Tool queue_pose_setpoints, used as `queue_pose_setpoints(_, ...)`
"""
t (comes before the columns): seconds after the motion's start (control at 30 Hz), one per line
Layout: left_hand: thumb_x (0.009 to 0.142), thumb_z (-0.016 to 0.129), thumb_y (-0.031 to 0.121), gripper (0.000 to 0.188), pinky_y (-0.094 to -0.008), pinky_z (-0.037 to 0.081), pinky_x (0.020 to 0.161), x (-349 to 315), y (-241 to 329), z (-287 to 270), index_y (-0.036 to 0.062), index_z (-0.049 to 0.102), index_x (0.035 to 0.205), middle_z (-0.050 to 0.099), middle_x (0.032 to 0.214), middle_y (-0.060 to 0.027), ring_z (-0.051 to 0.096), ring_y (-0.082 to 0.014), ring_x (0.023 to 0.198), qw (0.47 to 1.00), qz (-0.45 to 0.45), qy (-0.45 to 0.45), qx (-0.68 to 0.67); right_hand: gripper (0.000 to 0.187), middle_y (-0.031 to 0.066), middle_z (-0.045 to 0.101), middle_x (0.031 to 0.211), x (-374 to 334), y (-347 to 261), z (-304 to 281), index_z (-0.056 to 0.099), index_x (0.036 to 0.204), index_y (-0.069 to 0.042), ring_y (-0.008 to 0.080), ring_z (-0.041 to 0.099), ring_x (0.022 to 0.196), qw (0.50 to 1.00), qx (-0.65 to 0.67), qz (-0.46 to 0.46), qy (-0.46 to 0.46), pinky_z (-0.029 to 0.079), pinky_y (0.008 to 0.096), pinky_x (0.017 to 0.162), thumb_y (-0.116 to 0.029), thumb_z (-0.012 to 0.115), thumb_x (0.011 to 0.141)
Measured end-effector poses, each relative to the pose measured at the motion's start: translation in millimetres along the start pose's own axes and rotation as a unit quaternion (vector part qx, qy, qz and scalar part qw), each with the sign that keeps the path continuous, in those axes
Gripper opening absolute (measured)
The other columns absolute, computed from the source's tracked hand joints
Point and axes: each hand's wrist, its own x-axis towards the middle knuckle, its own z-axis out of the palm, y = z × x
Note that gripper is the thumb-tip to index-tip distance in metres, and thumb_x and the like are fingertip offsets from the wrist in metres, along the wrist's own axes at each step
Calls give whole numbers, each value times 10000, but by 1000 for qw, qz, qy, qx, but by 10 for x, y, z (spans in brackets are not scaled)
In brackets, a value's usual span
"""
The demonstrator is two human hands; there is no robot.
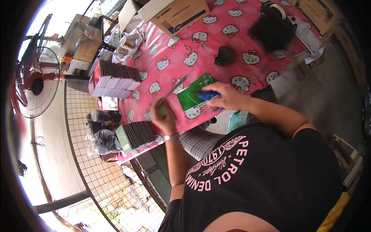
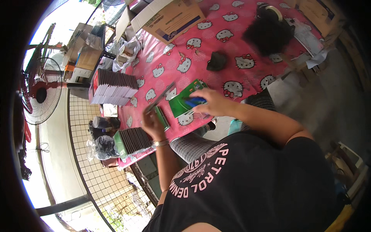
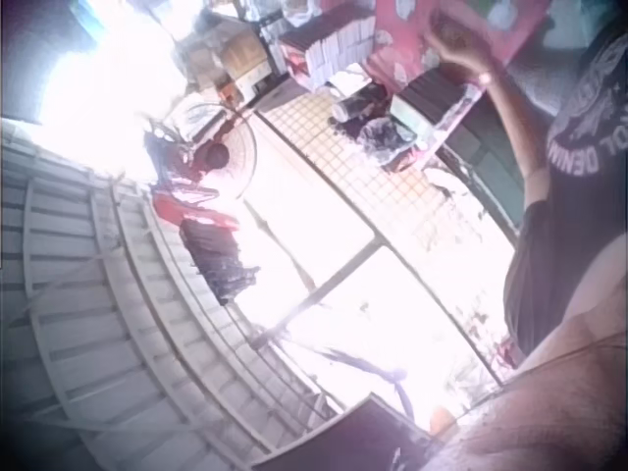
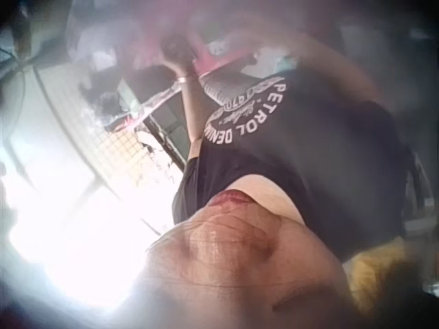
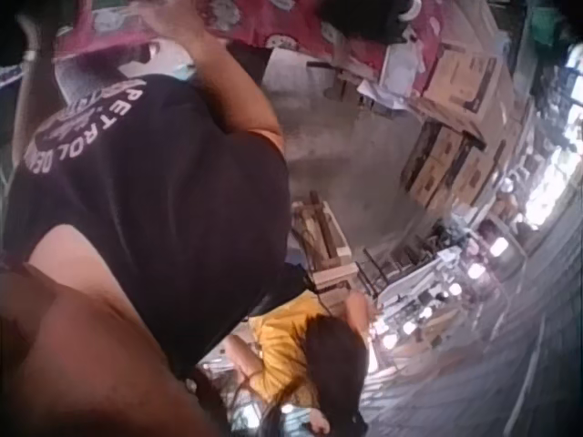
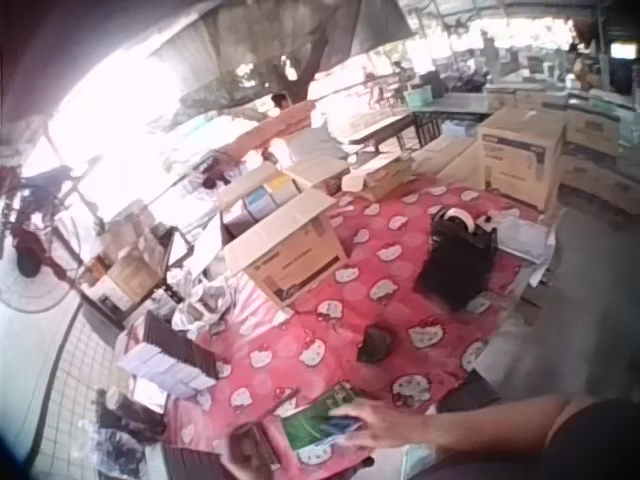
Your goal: The person assembles small notebooks by inserting spiral wire bindings into the pre-punched holes of green covers and internal pages one at a time.
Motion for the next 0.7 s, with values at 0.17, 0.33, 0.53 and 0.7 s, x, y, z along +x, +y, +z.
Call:
queue_pose_setpoints(0.17, 885, 584, 192, 206, -454, 431, 926, 513, -256, -606, 77, 670, 1032, 689, 1015, -101, 591, -296, 991, 967, -36, -111, 227, 503, 178, 580, 1148, -306, 638, -529, 608, 1238, -99, 373, 583, 1076, 935, -330, 73, 105, 479, 473, 932, -285, 735, 788)
queue_pose_setpoints(0.33, 856, 590, 165, 286, -489, 400, 971, 370, -555, -214, 95, 641, 1128, 676, 1059, -135, 574, -331, 1074, 943, -61, -98, 313, 298, 148, 607, 1070, 188, 1158, -1143, 653, 1074, -76, 359, 592, 1017, 871, -428, 13, 240, 503, 477, 856, -222, 663, 815)
queue_pose_setpoints(0.53, 754, 818, 285, 430, -439, 485, 860, 4, 430, 495, 74, 636, 1081, 642, 1085, -116, 606, -331, 992, 920, 183, -319, 134, 157, 108, 629, 972, 407, 1548, -2027, 671, 941, -79, 293, 630, 924, 708, -651, 115, 248, 534, 428, 780, -136, 547, 864)
queue_pose_setpoints(0.7, 807, 741, 178, 316, -405, 544, 786, -208, 326, 422, 93, 640, 1094, 673, 1092, -61, 644, -297, 924, 887, 204, -373, 182, 196, 121, 633, 1000, 532, 1320, -1925, 667, 1000, -58, 312, 634, 954, 747, -624, 95, 208, 536, 451, 795, -155, 531, 897)
